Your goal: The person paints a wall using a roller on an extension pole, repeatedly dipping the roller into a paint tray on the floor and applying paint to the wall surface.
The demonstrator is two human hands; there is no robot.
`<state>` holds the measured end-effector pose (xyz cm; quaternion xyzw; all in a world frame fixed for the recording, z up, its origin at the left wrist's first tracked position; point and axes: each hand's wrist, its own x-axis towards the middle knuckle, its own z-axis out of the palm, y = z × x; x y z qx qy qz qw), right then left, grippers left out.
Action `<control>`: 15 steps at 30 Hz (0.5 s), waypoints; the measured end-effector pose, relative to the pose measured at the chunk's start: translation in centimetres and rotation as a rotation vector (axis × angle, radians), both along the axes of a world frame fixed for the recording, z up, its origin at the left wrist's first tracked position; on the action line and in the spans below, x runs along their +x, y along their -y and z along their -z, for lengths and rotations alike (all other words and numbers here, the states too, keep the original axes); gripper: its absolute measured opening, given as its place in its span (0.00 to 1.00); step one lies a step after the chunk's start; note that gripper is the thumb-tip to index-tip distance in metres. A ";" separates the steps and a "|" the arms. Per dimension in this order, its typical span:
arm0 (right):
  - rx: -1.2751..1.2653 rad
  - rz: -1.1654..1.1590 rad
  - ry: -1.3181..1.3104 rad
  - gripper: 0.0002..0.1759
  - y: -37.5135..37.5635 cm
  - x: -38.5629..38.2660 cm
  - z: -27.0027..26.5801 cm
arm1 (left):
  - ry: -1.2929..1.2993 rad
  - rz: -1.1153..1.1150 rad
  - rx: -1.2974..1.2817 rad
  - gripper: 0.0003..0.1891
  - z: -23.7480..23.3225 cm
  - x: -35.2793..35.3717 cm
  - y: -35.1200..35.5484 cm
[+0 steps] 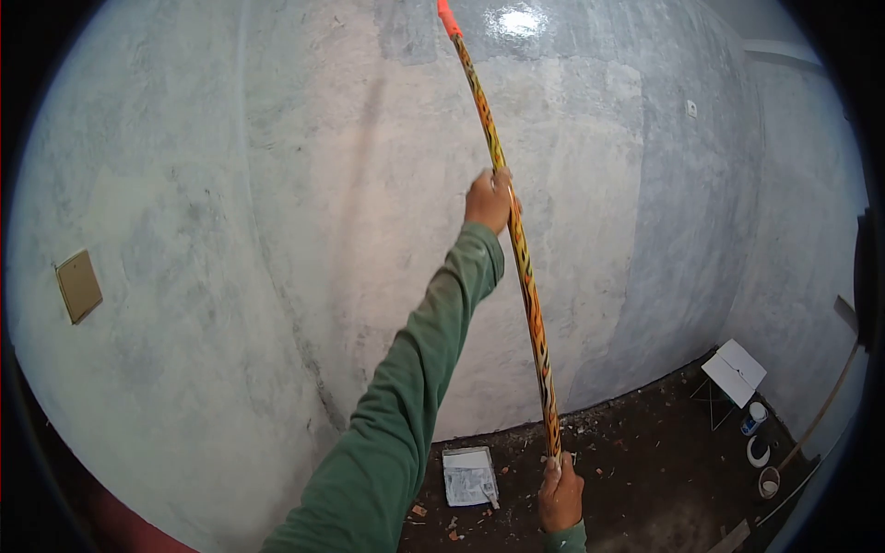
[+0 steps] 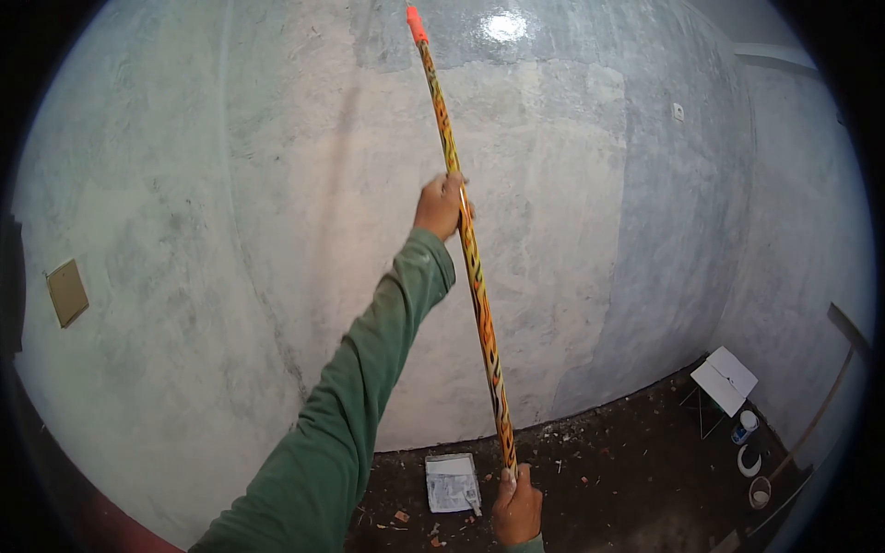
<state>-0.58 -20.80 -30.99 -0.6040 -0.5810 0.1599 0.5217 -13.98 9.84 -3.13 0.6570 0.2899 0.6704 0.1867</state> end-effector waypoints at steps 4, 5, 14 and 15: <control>-0.110 -0.025 -0.079 0.17 2.5 0.6 5.6 | 0.026 0.067 -0.032 0.21 6.5 0.2 2.7; -0.102 -0.034 -0.049 0.21 3.0 1.1 7.9 | 0.008 0.052 -0.041 0.21 8.2 0.3 3.2; -0.495 0.001 0.003 0.31 11.4 3.0 16.3 | 0.097 0.303 -0.269 0.18 18.6 1.1 13.5; -0.580 0.027 -0.026 0.32 12.4 3.1 17.1 | 0.111 0.373 -0.335 0.17 19.2 1.2 14.8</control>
